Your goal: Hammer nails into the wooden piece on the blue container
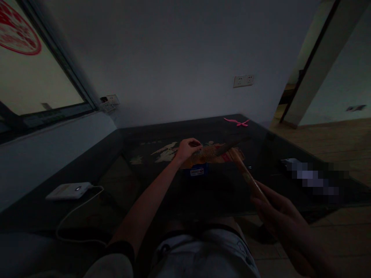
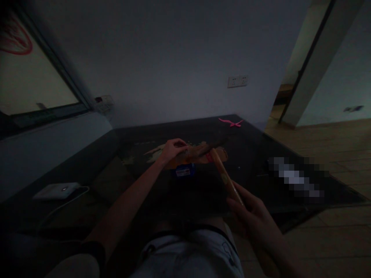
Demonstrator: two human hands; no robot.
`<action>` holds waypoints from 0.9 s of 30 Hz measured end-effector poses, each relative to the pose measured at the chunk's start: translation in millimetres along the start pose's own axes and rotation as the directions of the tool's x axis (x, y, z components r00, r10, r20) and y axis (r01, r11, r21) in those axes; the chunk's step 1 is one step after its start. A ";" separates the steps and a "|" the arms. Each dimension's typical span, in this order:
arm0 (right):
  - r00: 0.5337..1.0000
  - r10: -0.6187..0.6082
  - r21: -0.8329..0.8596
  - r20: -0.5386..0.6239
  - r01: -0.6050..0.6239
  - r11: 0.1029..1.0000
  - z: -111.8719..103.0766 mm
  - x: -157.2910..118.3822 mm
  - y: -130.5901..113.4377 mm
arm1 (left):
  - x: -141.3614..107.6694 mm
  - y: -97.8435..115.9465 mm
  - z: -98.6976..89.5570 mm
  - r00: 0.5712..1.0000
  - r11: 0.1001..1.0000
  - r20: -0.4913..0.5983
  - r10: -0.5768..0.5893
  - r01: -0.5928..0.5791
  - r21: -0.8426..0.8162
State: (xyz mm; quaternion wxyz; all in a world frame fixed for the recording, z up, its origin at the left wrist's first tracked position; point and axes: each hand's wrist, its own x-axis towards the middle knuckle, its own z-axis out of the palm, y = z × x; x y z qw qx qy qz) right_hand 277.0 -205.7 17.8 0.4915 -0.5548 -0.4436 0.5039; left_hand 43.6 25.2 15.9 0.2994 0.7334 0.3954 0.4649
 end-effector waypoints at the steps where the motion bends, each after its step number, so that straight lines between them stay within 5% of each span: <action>1: 1.000 -0.011 0.011 -0.012 0.011 1.000 1.2 -0.4 -0.4 | 0.1 -1.2 0.5 1.000 1.000 0.010 -0.001 0.001 -0.007; 12: 0.995 0.030 0.002 0.090 -0.030 1.000 -3.2 5.9 5.3 | -0.7 -2.8 2.0 1.000 1.000 0.015 0.011 -0.011 0.004; 16: 0.992 -0.053 -0.083 0.118 0.063 0.994 -1.1 11.6 1.3 | -2.4 -1.3 -0.2 1.000 0.998 0.018 0.016 -0.017 0.067; 27: 0.891 -0.228 -0.330 0.394 0.368 0.869 12.6 51.5 -68.5 | -1.4 -2.1 2.1 0.997 0.990 0.000 -0.078 0.077 0.117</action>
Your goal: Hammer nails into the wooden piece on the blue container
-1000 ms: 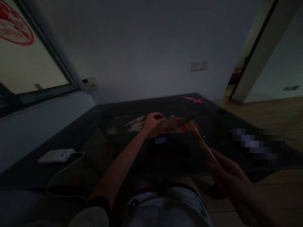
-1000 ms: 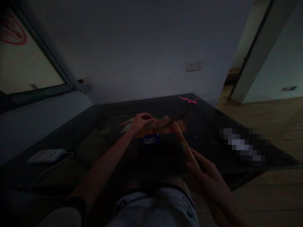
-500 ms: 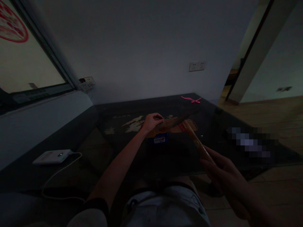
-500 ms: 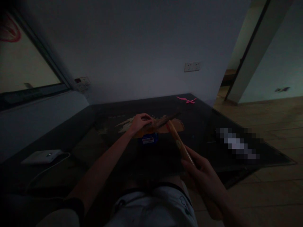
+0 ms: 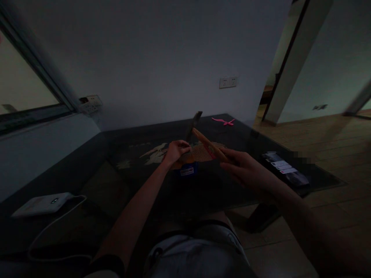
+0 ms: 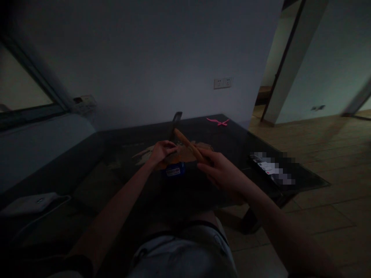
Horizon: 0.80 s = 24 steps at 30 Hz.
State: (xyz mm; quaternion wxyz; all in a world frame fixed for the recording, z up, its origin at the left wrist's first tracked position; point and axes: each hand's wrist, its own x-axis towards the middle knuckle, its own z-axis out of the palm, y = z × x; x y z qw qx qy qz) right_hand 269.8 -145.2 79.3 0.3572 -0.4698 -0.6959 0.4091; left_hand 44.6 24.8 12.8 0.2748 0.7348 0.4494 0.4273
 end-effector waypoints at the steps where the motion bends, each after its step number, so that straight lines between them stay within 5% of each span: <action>1: 1.000 -0.011 -0.048 0.023 0.012 0.999 -2.2 4.7 -4.6 | -0.3 0.2 -0.1 1.000 1.000 -0.001 -0.005 0.005 0.003; 8: 0.991 0.014 -0.297 0.131 0.026 0.955 -13.6 19.6 -12.9 | -0.3 -1.9 -1.9 0.996 0.996 0.058 -0.074 0.077 -0.044; 24: 0.991 -0.046 -0.433 0.125 0.096 0.896 -17.0 19.4 -9.8 | -1.1 2.9 -2.1 0.997 0.998 0.059 -0.058 0.055 0.037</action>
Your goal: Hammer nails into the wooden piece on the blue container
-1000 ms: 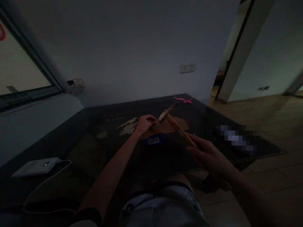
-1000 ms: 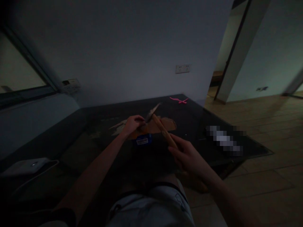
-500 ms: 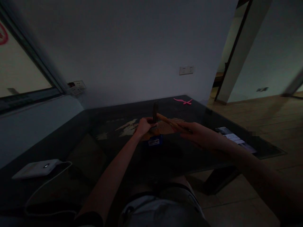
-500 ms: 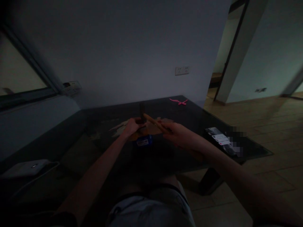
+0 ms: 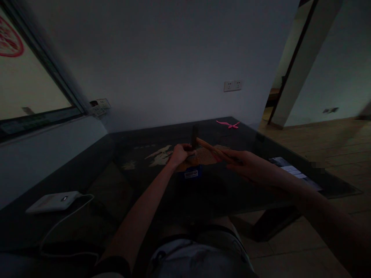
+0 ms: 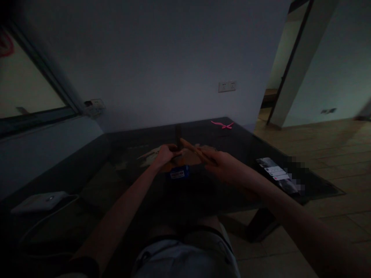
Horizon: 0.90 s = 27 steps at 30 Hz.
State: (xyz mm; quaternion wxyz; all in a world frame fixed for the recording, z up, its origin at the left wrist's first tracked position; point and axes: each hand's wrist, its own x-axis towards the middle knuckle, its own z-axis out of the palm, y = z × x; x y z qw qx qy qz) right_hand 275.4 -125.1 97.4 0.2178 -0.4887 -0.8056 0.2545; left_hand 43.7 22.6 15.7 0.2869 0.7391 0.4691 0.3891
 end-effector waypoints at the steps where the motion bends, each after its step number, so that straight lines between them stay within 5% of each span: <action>1: 1.000 -0.015 -0.013 -0.021 0.015 1.000 -1.2 0.3 -2.2 | 0.0 0.7 0.1 1.000 1.000 -0.005 0.000 0.000 0.010; 14: 0.978 -0.124 -0.087 -0.168 0.111 0.990 10.6 6.0 2.8 | 0.0 0.6 -0.5 1.000 0.998 -0.014 -0.015 0.016 0.062; 27: 0.984 -0.041 -0.003 -0.175 0.041 0.999 17.6 0.0 5.4 | -1.7 2.4 -0.6 0.998 0.998 -0.013 -0.058 0.059 0.014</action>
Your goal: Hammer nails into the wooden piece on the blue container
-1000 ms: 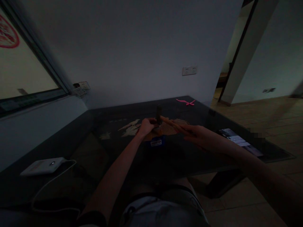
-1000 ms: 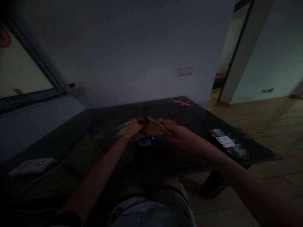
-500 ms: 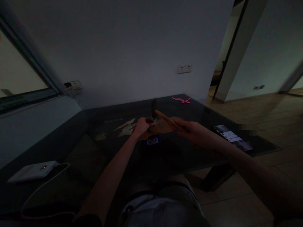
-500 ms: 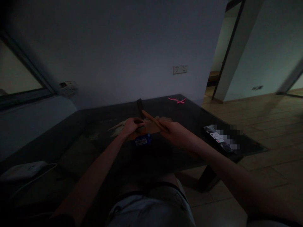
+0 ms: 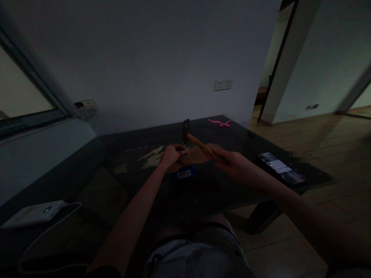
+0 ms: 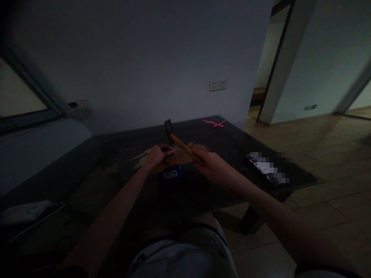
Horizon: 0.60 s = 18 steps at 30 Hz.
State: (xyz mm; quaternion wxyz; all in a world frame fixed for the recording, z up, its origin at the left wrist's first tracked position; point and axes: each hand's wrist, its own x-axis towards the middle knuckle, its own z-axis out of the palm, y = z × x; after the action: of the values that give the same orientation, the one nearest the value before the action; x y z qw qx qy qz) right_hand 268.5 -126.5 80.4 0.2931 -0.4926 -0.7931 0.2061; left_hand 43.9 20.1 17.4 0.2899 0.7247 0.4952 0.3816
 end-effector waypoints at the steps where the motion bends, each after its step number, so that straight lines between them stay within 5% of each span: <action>1: 1.000 0.000 -0.002 -0.008 0.000 1.000 0.9 0.1 1.2 | -0.2 0.8 -0.1 1.000 1.000 -0.002 -0.001 0.001 -0.005; 18: 0.999 -0.015 -0.048 0.036 0.017 0.999 7.0 2.8 14.2 | 3.1 -4.4 -2.0 0.996 0.994 0.026 0.081 -0.083 0.076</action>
State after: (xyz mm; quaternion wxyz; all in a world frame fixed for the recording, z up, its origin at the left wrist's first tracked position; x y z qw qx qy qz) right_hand 272.2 -118.1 67.2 0.2684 -0.4895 -0.8069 0.1932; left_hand 40.7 24.6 15.7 0.2516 0.7594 0.4759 0.3655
